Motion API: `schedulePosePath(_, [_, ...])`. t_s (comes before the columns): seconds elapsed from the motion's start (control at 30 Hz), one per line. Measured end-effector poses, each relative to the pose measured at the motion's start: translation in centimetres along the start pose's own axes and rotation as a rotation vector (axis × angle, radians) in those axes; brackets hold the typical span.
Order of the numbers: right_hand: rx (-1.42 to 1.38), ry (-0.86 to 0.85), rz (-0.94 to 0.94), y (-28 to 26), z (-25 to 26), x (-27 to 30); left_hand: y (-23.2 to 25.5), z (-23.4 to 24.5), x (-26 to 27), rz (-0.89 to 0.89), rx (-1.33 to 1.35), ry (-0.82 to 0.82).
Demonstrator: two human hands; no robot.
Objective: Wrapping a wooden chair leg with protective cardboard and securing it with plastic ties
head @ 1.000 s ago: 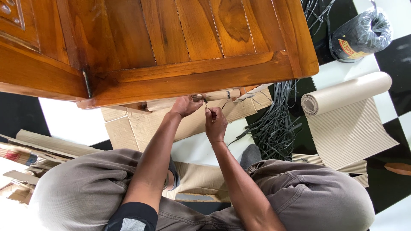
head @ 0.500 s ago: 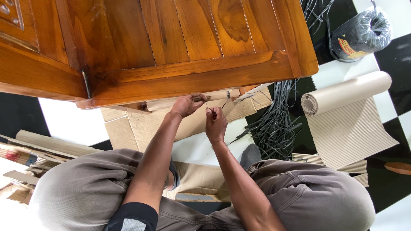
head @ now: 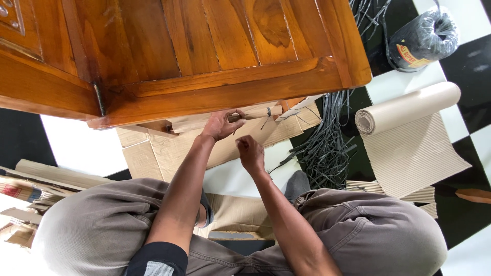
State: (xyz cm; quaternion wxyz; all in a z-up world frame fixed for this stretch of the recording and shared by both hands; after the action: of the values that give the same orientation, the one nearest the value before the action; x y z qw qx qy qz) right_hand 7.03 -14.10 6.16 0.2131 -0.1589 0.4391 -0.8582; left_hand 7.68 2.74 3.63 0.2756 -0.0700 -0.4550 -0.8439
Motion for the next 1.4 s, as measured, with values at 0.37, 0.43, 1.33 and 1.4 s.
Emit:
schedulePosePath(0.37, [0.152, -0.111, -0.347, 14.6, 1.8, 1.8, 3.7, 2.0, 3.6, -0.379, 0.037, 0.411])
schedulePosePath(0.43, [0.139, -0.068, -0.374, 15.7, 3.4, 2.5, 5.5, 1.8, 6.6, -0.525, 0.035, 0.523])
schedulePosePath(1.33, [0.186, 0.717, -0.742, 26.8, 17.7, 11.3, 0.0, -19.2, 8.7, -0.054, -0.643, -0.506])
schedulePosePath(1.4, [0.224, 0.564, -0.653, 27.3, 16.6, 10.2, 0.0, -19.4, 8.7, -0.067, -0.638, -0.496])
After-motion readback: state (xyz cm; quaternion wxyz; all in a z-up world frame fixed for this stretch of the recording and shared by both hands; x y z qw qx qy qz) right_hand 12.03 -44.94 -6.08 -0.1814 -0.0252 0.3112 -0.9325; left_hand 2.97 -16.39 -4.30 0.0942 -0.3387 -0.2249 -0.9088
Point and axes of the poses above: each hand's wrist, its own x-axis away from the middle knuckle, its own z-axis out of the back of the hand, y = z × x, the point moved 9 cm from there along -x, towards the middle knuckle, and after that the axes turned 9 degrees about z, right-handed, at the moved point
